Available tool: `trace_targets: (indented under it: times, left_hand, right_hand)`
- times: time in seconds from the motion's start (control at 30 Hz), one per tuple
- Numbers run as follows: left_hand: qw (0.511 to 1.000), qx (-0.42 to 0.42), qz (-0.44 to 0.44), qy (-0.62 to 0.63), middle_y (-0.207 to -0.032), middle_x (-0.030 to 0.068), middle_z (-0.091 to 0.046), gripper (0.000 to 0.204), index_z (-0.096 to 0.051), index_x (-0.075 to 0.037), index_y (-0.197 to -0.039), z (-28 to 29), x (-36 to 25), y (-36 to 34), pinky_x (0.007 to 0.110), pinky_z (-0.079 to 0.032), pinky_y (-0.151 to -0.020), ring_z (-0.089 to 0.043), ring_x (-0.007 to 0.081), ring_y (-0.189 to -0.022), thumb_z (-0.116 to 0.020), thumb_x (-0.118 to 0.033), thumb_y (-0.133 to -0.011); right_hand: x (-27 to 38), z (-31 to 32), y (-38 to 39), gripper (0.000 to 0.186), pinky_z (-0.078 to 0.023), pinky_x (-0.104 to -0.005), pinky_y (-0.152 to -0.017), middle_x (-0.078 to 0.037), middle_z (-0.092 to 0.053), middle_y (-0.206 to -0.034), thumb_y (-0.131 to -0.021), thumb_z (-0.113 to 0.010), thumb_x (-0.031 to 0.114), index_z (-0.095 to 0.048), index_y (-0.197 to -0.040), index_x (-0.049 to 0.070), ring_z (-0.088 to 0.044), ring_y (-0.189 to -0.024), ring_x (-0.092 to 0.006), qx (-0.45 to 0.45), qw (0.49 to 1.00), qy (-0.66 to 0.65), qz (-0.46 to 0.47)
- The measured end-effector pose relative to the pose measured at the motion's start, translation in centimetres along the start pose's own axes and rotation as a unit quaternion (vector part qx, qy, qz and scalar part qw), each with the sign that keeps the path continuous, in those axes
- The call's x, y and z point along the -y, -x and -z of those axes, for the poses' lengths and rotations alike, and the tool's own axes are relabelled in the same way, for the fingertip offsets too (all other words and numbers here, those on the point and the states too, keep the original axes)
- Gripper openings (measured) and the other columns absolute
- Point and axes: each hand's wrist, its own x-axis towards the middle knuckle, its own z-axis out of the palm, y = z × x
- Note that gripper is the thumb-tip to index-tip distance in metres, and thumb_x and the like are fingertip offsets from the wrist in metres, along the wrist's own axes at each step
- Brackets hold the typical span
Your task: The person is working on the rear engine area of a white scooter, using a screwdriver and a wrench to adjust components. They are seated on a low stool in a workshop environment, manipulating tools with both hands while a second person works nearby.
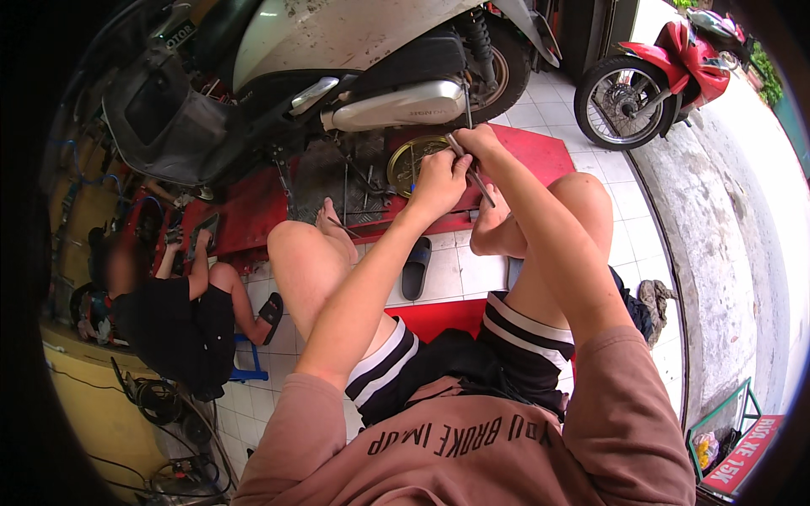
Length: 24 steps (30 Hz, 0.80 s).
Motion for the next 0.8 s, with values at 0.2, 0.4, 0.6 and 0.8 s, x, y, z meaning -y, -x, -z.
trace_targets:
  times: [0.2, 0.4, 0.6, 0.8]
  left_hand:
    - [0.991, -0.002, 0.131, -0.003, -0.075, 0.0261, -0.064, 0.031, -0.062, 0.008, -0.083, -1.2, 1.1, 0.3, 0.045, -0.049, -0.067, -0.064, 0.0392, -0.072, -0.05, -0.019, -0.093]
    - [0.853, 0.023, 0.316, 0.414, -0.09, 0.0143, -0.064, 0.035, -0.055, 0.001, -0.1, -2.9, 3.2, 1.1, 0.035, -0.056, -0.074, -0.065, 0.0227, -0.077, -0.032, -0.024, -0.102]
    - [0.83, -0.106, 0.331, 0.436, -0.079, 0.0116, -0.062, 0.037, -0.056, 0.005, -0.088, -4.0, 6.0, 1.1, 0.033, -0.054, -0.061, -0.062, 0.0182, -0.064, -0.041, -0.026, -0.1]
    - [0.826, -0.187, 0.373, 0.378, -0.083, 0.0167, -0.061, 0.039, -0.053, 0.008, -0.086, -4.5, 3.1, 1.0, 0.032, -0.056, -0.054, -0.064, 0.0209, -0.071, -0.04, -0.026, -0.099]
  right_hand:
    - [-0.1, 0.3, 0.0, 0.02, -0.041, -0.0299, -0.05, -0.004, -0.056, -0.073, -0.078, -0.061, 0.012, -0.061, -0.095, 0.001, -0.051, -0.06, -0.012, -0.023, 0.997, 0.065, 0.042]
    - [0.4, 0.7, 0.2, 0.026, -0.044, -0.0291, -0.051, -0.004, -0.057, -0.077, -0.08, -0.062, 0.014, -0.059, -0.104, 0.005, -0.054, -0.061, -0.0116, 0.044, 0.988, 0.145, 0.023]
    - [2.2, 0.3, 2.0, 0.03, -0.053, -0.0314, -0.064, -0.008, -0.061, -0.092, -0.083, -0.063, 0.018, -0.056, -0.109, 0.004, -0.062, -0.071, -0.0186, 0.112, 0.983, 0.142, -0.015]
    - [1.6, 5.2, 3.4, 0.036, -0.051, -0.0313, -0.071, -0.007, -0.064, -0.084, -0.093, -0.052, 0.035, -0.061, -0.105, 0.002, -0.063, -0.08, -0.017, 0.24, 0.916, 0.317, -0.058]
